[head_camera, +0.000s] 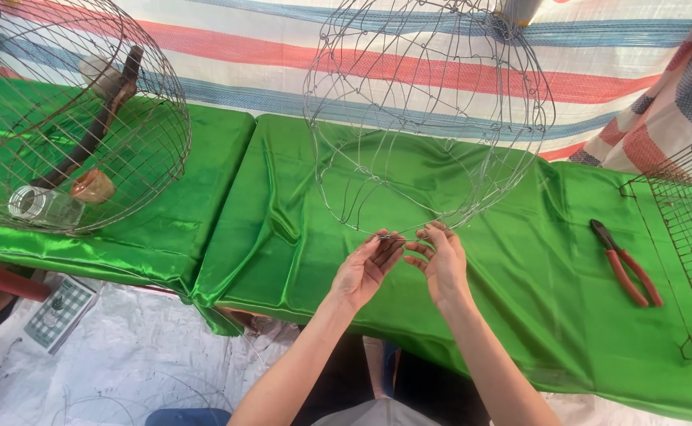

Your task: The person is weaving a wire cage by hand, twisting individual wires together to form the mesh structure.

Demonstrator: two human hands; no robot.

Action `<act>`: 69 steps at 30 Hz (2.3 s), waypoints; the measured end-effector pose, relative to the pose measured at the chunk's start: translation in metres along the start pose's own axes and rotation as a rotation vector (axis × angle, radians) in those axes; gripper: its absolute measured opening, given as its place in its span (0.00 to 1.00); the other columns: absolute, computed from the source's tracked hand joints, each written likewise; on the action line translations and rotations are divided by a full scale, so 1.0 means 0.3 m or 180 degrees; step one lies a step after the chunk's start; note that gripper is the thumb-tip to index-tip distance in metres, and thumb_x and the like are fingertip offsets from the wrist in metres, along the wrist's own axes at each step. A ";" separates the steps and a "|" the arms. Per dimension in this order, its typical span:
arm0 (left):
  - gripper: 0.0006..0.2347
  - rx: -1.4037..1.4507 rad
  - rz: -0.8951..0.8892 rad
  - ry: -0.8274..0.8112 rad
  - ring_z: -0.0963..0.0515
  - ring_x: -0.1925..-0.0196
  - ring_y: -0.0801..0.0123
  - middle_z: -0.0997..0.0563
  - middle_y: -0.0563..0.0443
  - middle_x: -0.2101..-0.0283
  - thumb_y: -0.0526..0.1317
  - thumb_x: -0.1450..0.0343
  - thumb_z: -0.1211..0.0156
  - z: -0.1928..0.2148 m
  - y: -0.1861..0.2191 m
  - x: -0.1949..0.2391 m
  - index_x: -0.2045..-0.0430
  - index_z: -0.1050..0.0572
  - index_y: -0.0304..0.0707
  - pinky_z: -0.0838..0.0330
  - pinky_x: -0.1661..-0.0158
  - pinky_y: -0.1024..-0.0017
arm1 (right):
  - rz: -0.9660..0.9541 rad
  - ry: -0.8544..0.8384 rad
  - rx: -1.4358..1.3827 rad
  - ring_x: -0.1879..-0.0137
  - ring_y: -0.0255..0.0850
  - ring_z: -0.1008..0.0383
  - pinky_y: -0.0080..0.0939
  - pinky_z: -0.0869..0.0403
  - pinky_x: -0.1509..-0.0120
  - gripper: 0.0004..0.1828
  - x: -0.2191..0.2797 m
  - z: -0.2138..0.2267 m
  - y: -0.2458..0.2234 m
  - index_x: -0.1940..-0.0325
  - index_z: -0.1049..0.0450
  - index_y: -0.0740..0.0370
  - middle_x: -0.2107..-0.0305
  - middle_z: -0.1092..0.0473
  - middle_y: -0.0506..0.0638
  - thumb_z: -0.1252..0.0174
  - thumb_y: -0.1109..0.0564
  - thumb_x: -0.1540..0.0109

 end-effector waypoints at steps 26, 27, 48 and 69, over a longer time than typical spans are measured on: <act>0.08 0.0125 0.0010 0.0778 0.18 0.47 0.44 0.19 0.28 0.51 0.25 0.29 0.40 0.173 -0.061 -0.010 0.58 0.19 0.30 0.22 0.43 0.53 | -0.0057 0.0089 0.0080 0.60 0.47 0.23 0.49 0.21 0.60 0.17 -0.016 0.061 0.105 0.43 0.40 0.59 0.58 0.31 0.53 0.46 0.58 0.34; 0.08 0.0126 0.0014 0.0782 0.18 0.47 0.44 0.19 0.28 0.51 0.25 0.29 0.40 0.173 -0.061 -0.010 0.58 0.19 0.30 0.22 0.43 0.53 | -0.0060 0.0094 0.0080 0.60 0.47 0.23 0.49 0.21 0.60 0.17 -0.021 0.067 0.114 0.43 0.40 0.59 0.58 0.31 0.53 0.46 0.58 0.34; 0.08 -0.1443 -0.0212 0.0713 0.15 0.54 0.44 0.16 0.30 0.57 0.27 0.31 0.35 0.217 -0.016 -0.010 0.60 0.22 0.28 0.18 0.50 0.50 | -0.0098 0.0129 0.0279 0.59 0.48 0.23 0.49 0.20 0.59 0.29 -0.019 0.101 0.167 0.30 0.47 0.64 0.55 0.30 0.58 0.48 0.59 0.34; 0.06 -0.1857 -0.0522 0.0657 0.13 0.59 0.51 0.14 0.35 0.63 0.30 0.32 0.31 0.203 -0.020 -0.014 0.64 0.21 0.29 0.16 0.54 0.56 | -0.0017 0.0073 0.0063 0.61 0.49 0.24 0.51 0.19 0.60 0.26 -0.011 0.096 0.178 0.33 0.44 0.59 0.58 0.31 0.57 0.48 0.60 0.34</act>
Point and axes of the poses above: each hand's wrist, its own x-axis away from the middle knuckle, its own z-axis out of the back of the hand, y = z × x, the point moved 5 cm from there along -x, towards the middle knuckle
